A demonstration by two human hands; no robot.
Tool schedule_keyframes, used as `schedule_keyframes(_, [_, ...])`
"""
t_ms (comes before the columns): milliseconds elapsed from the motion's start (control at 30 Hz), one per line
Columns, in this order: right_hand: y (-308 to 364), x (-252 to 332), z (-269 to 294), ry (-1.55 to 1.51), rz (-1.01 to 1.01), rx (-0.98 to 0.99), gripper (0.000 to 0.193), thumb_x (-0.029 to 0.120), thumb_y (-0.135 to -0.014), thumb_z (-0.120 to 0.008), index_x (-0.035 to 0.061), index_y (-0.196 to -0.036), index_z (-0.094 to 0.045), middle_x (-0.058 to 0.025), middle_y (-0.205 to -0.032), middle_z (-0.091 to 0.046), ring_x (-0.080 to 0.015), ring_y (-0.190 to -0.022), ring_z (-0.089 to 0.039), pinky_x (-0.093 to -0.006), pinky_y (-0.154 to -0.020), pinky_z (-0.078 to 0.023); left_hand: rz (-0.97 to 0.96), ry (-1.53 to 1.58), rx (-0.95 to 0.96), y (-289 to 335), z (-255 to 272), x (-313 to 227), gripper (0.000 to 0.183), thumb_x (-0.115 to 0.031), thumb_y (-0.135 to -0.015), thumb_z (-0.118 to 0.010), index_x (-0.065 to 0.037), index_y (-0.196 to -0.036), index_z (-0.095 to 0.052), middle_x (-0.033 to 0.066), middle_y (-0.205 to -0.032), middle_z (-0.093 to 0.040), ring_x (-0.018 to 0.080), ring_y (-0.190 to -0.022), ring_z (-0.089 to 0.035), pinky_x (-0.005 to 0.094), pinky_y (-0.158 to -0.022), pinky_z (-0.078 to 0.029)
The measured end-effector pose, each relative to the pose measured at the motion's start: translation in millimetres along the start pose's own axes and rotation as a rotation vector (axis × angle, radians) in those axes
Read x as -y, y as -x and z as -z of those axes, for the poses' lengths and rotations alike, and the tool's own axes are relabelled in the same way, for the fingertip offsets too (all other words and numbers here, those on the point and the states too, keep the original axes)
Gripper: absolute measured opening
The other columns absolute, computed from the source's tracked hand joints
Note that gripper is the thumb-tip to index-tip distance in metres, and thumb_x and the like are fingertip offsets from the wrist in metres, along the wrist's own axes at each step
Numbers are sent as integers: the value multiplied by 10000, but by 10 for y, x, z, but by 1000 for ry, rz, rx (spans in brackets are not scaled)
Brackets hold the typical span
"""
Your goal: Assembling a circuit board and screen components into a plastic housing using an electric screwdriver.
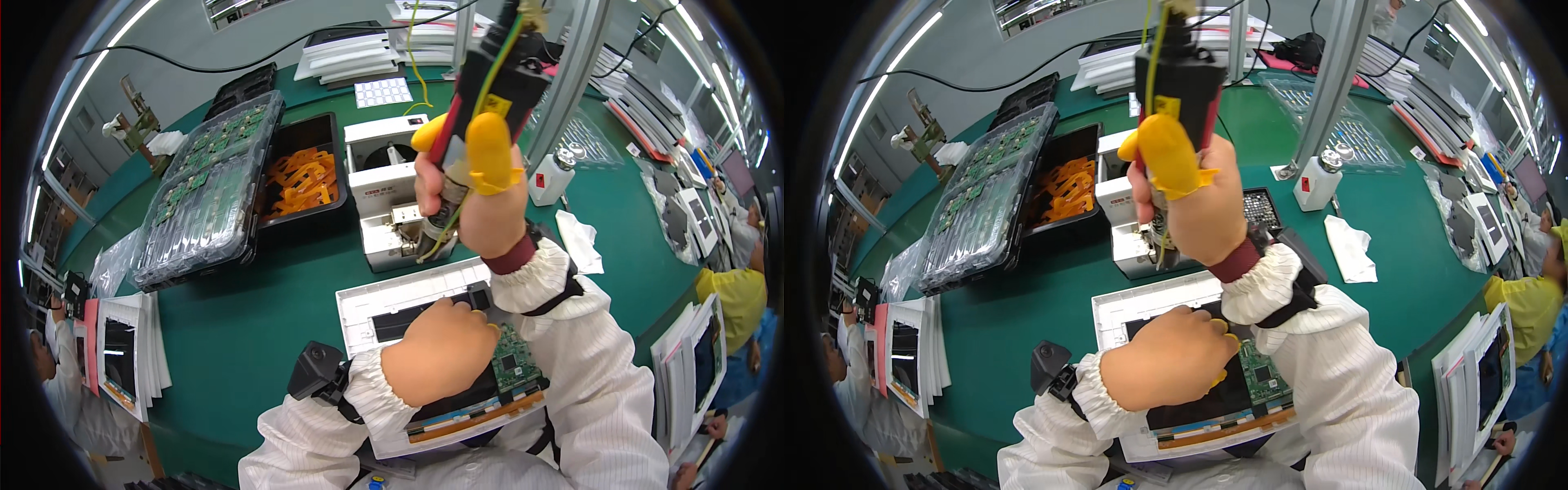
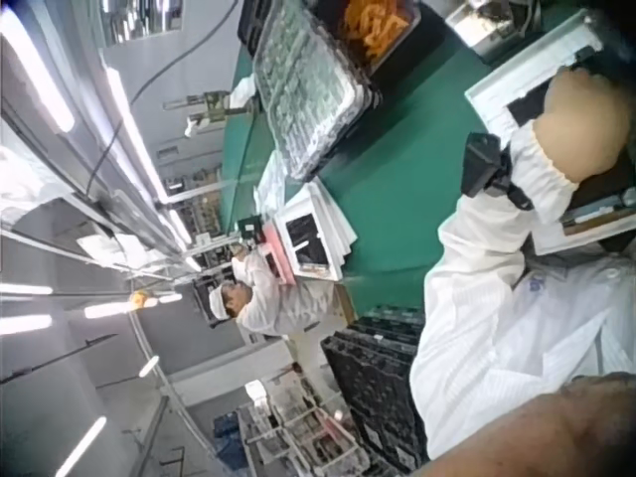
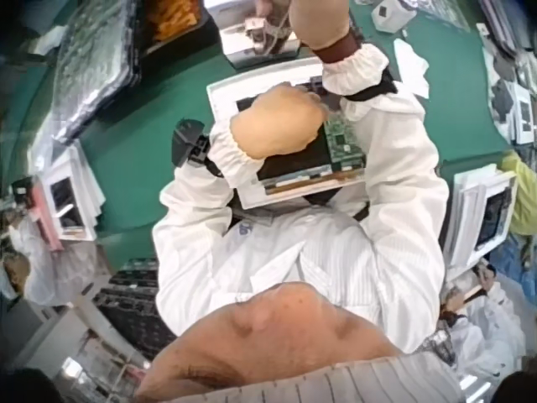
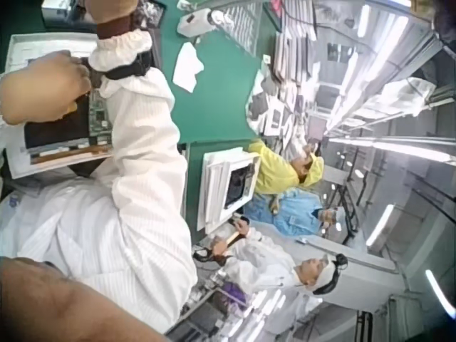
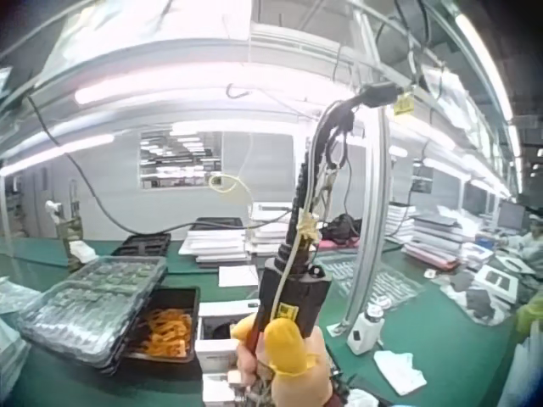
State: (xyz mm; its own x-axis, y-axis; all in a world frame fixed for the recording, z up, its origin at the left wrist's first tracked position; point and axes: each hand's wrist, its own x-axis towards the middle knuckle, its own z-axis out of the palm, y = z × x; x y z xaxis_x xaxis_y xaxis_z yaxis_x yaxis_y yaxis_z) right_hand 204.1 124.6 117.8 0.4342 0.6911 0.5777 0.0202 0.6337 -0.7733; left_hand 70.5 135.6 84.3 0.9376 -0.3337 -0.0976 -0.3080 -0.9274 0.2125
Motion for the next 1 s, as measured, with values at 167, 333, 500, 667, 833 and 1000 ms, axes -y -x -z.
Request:
schedule_keyframes(167, [299,388,299,59,-66,-111,712,706,-832,-382,47,-1073,-510,-34,-643,-490,-130,-494,-479,-275,-498,-409,-52,-18,89,21,14,-53,212,-174,-739,-638,-41,-903,-620,84,-860,-618,249,-866,-599,337,-756,-458])
schedule_keyframes(333, [862,721,764,-37,-61,-232,691,681,-835,-353,56,-1097,-491,-69,-686,-504,-146,-530,-489,-280,-520,-414,-85,16,65,-112,-76,-78,234,-185,-724,-654,-43,-909,-629,63,-859,-606,214,-906,-557,316,-747,-429])
schedule_keyframes(500, [1230,765,1051,-46,-196,-297,813,805,-724,-435,93,-1114,-479,-49,-719,-506,-144,-568,-495,-295,-561,-408,-119,-4,8,-330,-286,-103,230,-191,-678,-694,-40,-846,-653,54,-864,-587,230,-958,-483,315,-778,-383])
schedule_keyframes(667, [1226,590,1070,-7,-152,-253,815,800,-721,-431,104,-1143,-466,-50,-730,-508,-152,-595,-496,-300,-596,-410,-107,58,-79,-380,-297,-82,258,-220,-654,-713,-28,-815,-651,61,-866,-577,247,-963,-460,350,-770,-358])
schedule_keyframes(833, [1211,506,1073,39,-205,-292,753,758,-764,-405,106,-1136,-468,-55,-722,-505,-150,-592,-487,-296,-596,-405,-77,71,-38,-425,-281,-42,303,-258,-646,-725,-18,-813,-644,64,-862,-569,248,-968,-454,375,-754,-347])
schedule_keyframes(1000, [1206,463,1081,87,-182,-323,730,741,-777,-394,108,-1131,-469,-57,-714,-499,-148,-590,-477,-291,-599,-402,-71,100,-25,-434,-293,-11,311,-265,-648,-728,-12,-807,-643,68,-862,-565,244,-963,-455,375,-743,-351])
